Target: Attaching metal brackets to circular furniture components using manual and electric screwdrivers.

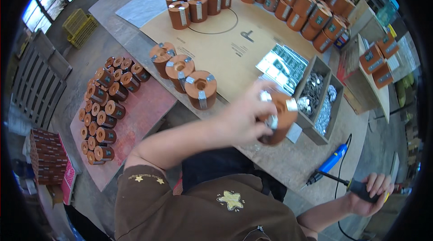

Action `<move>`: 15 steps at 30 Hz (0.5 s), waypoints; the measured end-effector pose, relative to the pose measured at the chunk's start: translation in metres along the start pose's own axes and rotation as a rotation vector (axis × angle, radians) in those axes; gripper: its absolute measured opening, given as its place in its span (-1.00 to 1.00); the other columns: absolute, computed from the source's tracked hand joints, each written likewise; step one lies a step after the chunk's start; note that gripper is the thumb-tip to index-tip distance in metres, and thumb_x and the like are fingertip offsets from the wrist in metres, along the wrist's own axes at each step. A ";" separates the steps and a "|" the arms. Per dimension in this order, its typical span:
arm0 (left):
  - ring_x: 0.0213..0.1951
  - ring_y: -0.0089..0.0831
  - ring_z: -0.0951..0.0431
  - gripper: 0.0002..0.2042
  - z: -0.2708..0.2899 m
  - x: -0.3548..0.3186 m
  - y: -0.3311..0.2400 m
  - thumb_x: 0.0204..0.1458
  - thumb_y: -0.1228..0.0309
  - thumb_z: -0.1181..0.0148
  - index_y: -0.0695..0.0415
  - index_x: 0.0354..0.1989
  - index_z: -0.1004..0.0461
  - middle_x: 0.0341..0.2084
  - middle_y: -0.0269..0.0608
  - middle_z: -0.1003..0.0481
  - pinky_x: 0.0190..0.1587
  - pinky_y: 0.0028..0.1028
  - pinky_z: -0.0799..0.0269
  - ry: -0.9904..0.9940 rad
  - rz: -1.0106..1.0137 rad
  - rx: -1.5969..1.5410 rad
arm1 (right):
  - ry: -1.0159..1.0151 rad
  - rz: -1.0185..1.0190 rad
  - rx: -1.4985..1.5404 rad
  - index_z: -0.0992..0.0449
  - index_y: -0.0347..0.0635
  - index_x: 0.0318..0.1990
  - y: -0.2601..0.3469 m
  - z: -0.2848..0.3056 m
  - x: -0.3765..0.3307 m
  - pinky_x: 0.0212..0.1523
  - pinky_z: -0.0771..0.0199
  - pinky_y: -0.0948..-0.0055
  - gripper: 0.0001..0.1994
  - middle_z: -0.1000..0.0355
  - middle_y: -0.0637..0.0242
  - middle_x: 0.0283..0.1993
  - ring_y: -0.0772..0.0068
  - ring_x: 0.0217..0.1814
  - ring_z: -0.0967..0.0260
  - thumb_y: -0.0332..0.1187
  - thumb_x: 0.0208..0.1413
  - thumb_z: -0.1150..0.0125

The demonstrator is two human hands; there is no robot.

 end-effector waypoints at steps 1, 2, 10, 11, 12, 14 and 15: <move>0.14 -0.11 -0.15 -0.71 0.032 0.006 -0.001 -0.40 0.57 -0.32 0.13 -0.41 -0.44 0.00 -0.02 -0.23 0.10 -0.26 -0.15 -0.061 0.034 0.068 | 0.012 0.000 0.018 -0.14 -0.14 -0.41 0.001 0.003 -0.001 -0.53 -0.09 0.59 -0.90 -0.04 0.40 -0.50 0.62 -0.59 -0.01 -0.50 0.02 0.06; 0.13 -0.13 -0.17 -0.70 0.064 0.013 0.000 -0.42 0.55 -0.33 0.13 -0.40 -0.46 -0.02 -0.03 -0.25 0.08 -0.28 -0.17 -0.121 0.010 0.199 | -0.024 0.000 -0.077 -0.12 -0.13 -0.42 0.003 0.009 -0.003 -0.53 -0.09 0.59 -0.89 -0.03 0.40 -0.50 0.62 -0.59 -0.01 -0.50 0.03 0.07; -0.24 -0.29 -0.50 -0.67 0.310 0.026 0.128 -0.40 0.45 -0.36 0.25 -0.36 -0.50 -0.29 -0.05 -0.47 -0.20 -0.43 -0.39 -0.639 0.411 1.004 | -0.099 -0.033 -0.458 -0.14 -0.16 -0.40 -0.018 0.032 -0.018 -0.50 -0.08 0.62 -0.91 -0.01 0.37 -0.47 0.60 -0.51 0.01 -0.45 0.10 0.11; -0.30 -0.31 -0.52 -0.67 0.332 0.020 0.152 -0.40 0.45 -0.36 0.25 -0.37 -0.50 -0.35 -0.06 -0.49 -0.23 -0.44 -0.40 -0.682 0.508 1.041 | -0.129 -0.048 -0.536 -0.14 -0.16 -0.39 -0.021 0.034 -0.019 -0.51 -0.09 0.63 -0.92 -0.02 0.37 -0.46 0.60 -0.51 0.00 -0.45 0.10 0.12; -0.36 -0.34 -0.53 -0.67 0.358 0.011 0.182 -0.40 0.43 -0.37 0.24 -0.36 -0.51 -0.41 -0.09 -0.51 -0.26 -0.44 -0.41 -0.731 0.562 0.983 | -0.131 -0.044 -0.534 -0.14 -0.16 -0.39 -0.023 0.034 -0.020 -0.51 -0.09 0.63 -0.92 -0.02 0.37 -0.46 0.60 -0.51 0.00 -0.45 0.10 0.12; -0.41 -0.36 -0.54 -0.67 0.384 0.002 0.235 -0.39 0.42 -0.37 0.23 -0.36 -0.52 -0.48 -0.12 -0.53 -0.29 -0.44 -0.42 -0.769 0.601 0.914 | -0.144 -0.075 -0.620 -0.14 -0.17 -0.38 -0.029 0.034 -0.021 -0.52 -0.11 0.65 -0.93 -0.03 0.37 -0.46 0.61 -0.51 -0.01 -0.45 0.11 0.13; -0.40 -0.33 -0.53 -0.65 0.391 -0.001 0.255 -0.43 0.40 -0.40 0.21 -0.36 -0.53 -0.51 -0.13 -0.53 -0.26 -0.44 -0.42 -0.806 0.654 0.892 | -0.149 -0.066 -0.626 -0.14 -0.17 -0.38 -0.030 0.034 -0.020 -0.52 -0.11 0.65 -0.93 -0.03 0.37 -0.46 0.61 -0.51 -0.01 -0.45 0.11 0.13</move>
Point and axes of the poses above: each hand's wrist, its own x-axis towards the middle knuckle, its own z-axis out of the back of the hand, y = z × x, the point moved 6 cm from there along x, towards the middle knuckle
